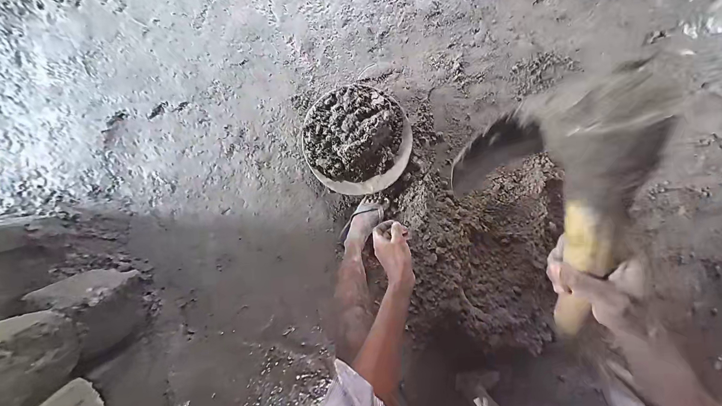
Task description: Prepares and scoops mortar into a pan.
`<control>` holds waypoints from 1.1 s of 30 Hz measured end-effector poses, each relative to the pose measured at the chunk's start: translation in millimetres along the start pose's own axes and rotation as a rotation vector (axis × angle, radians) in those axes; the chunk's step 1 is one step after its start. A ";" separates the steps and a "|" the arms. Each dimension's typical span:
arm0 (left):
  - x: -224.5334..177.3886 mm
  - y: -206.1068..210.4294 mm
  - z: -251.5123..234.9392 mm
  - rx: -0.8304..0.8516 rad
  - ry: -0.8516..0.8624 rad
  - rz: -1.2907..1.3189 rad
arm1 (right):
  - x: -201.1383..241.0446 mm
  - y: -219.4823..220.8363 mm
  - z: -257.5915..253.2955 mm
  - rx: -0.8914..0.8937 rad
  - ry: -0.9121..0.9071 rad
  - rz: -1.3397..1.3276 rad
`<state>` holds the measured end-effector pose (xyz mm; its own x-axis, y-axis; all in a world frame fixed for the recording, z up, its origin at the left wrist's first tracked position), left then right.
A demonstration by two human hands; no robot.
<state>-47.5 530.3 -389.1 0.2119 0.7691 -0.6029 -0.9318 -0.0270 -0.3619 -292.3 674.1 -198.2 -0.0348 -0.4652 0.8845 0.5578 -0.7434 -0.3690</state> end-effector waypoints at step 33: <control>49.0 25.4 -12.2 0.122 -0.045 -0.299 | -174.7 130.7 -128.0 0.131 0.436 -0.005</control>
<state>-57.2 559.6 -436.5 0.4706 0.7592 -0.4496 -0.8595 0.2791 -0.4283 -319.5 596.7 -437.5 -0.3679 -0.6414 0.6733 0.6557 -0.6924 -0.3012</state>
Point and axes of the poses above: each hand's wrist, its own z-axis away from the middle knuckle, its own y-axis out of the palm, x = y × z, the point moved 9 cm from there along -z, towards the middle knuckle, and after that the axes turned 13 degrees about -x, right-handed, at the moved point
